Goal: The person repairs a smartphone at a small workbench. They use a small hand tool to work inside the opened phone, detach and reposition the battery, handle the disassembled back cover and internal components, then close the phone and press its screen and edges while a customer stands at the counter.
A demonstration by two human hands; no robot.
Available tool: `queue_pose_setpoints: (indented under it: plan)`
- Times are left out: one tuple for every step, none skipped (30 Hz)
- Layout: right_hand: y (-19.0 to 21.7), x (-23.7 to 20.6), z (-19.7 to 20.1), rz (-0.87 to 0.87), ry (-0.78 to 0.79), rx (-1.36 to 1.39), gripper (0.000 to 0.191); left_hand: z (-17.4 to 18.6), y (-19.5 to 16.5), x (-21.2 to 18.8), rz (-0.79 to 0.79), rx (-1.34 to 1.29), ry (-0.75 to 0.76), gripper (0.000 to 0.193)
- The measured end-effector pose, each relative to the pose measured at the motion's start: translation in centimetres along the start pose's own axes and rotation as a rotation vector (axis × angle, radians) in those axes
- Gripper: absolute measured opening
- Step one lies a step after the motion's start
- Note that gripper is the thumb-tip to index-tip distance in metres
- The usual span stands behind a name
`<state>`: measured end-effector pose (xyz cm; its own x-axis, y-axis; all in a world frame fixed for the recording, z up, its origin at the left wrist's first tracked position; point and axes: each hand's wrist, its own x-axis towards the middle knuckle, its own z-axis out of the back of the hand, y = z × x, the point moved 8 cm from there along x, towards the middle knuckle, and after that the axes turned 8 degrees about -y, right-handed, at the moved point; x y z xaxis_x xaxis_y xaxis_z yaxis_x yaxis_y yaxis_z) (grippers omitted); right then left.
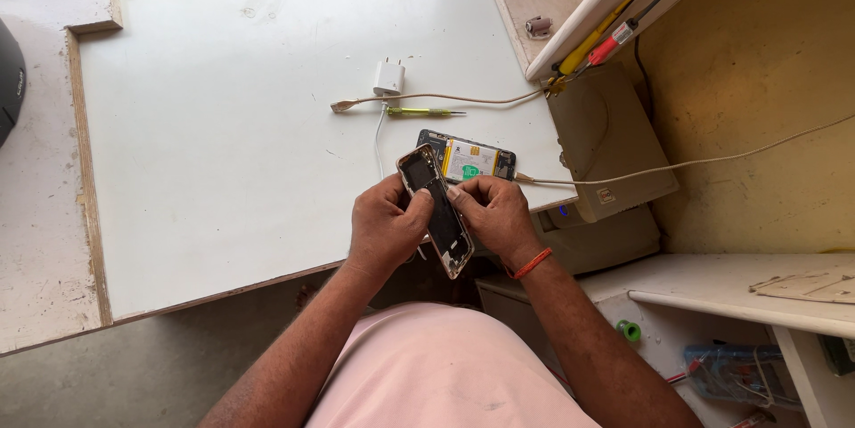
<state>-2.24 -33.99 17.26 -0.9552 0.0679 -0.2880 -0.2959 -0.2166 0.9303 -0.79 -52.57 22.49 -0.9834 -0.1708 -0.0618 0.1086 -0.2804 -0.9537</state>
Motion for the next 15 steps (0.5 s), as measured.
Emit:
queue_pose_setpoints:
  plan:
    - [-0.1, -0.1, 0.0, 0.001, -0.006, -0.010, 0.017, 0.2, 0.1, 0.2, -0.007, 0.021, -0.013, 0.020]
    - [-0.2, -0.2, -0.2, 0.016, 0.007, -0.017, 0.018, 0.2, 0.3, 0.4, 0.008, 0.001, -0.017, 0.019]
    - [-0.3, -0.3, -0.2, 0.031, 0.018, -0.023, 0.019, 0.3, 0.6, 0.5, 0.022, -0.019, -0.021, 0.019]
    - [-0.4, -0.4, -0.3, 0.047, 0.030, -0.030, 0.020, 0.4, 0.8, 0.7, 0.035, -0.040, -0.025, 0.018]
    - [-0.7, -0.4, -0.4, 0.023, 0.040, 0.000, 0.020, 0.4, 1.2, 0.8, 0.062, -0.066, -0.024, 0.018]
    - [-1.0, -0.4, -0.5, -0.002, 0.049, 0.030, 0.020, 0.3, 1.5, 1.0, 0.088, -0.092, -0.022, 0.019]
    - [-1.3, -0.3, -0.6, -0.026, 0.059, 0.060, 0.020, 0.2, 1.9, 1.1, 0.114, -0.119, -0.021, 0.020]
    - [-1.4, -0.2, -0.8, -0.030, 0.068, 0.108, 0.020, 0.0, 2.3, 1.2, 0.154, -0.185, -0.013, 0.023]
    - [-1.4, 0.0, -1.1, -0.032, 0.078, 0.156, 0.020, -0.3, 2.7, 1.3, 0.192, -0.251, -0.006, 0.026]
    - [-1.4, 0.3, -1.3, -0.033, 0.088, 0.204, 0.020, -0.6, 3.1, 1.4, 0.229, -0.317, 0.002, 0.030]
    - [-1.4, 0.5, -1.4, -0.038, 0.089, 0.231, 0.020, -1.1, 3.6, 1.4, 0.289, -0.380, 0.032, 0.034]
    - [-1.3, 0.8, -1.6, -0.042, 0.090, 0.258, 0.020, -1.8, 4.1, 1.4, 0.348, -0.442, 0.063, 0.038]
    - [-1.2, 1.1, -1.8, -0.046, 0.091, 0.284, 0.020, -2.4, 4.5, 1.4, 0.407, -0.505, 0.094, 0.042]
    - [-1.0, 1.3, -1.9, -0.045, 0.087, 0.288, 0.020, -2.8, 5.0, 1.3, 0.451, -0.535, 0.129, 0.043]
    - [-0.8, 1.5, -2.1, -0.043, 0.084, 0.293, 0.020, -3.2, 5.4, 1.2, 0.494, -0.563, 0.164, 0.043]
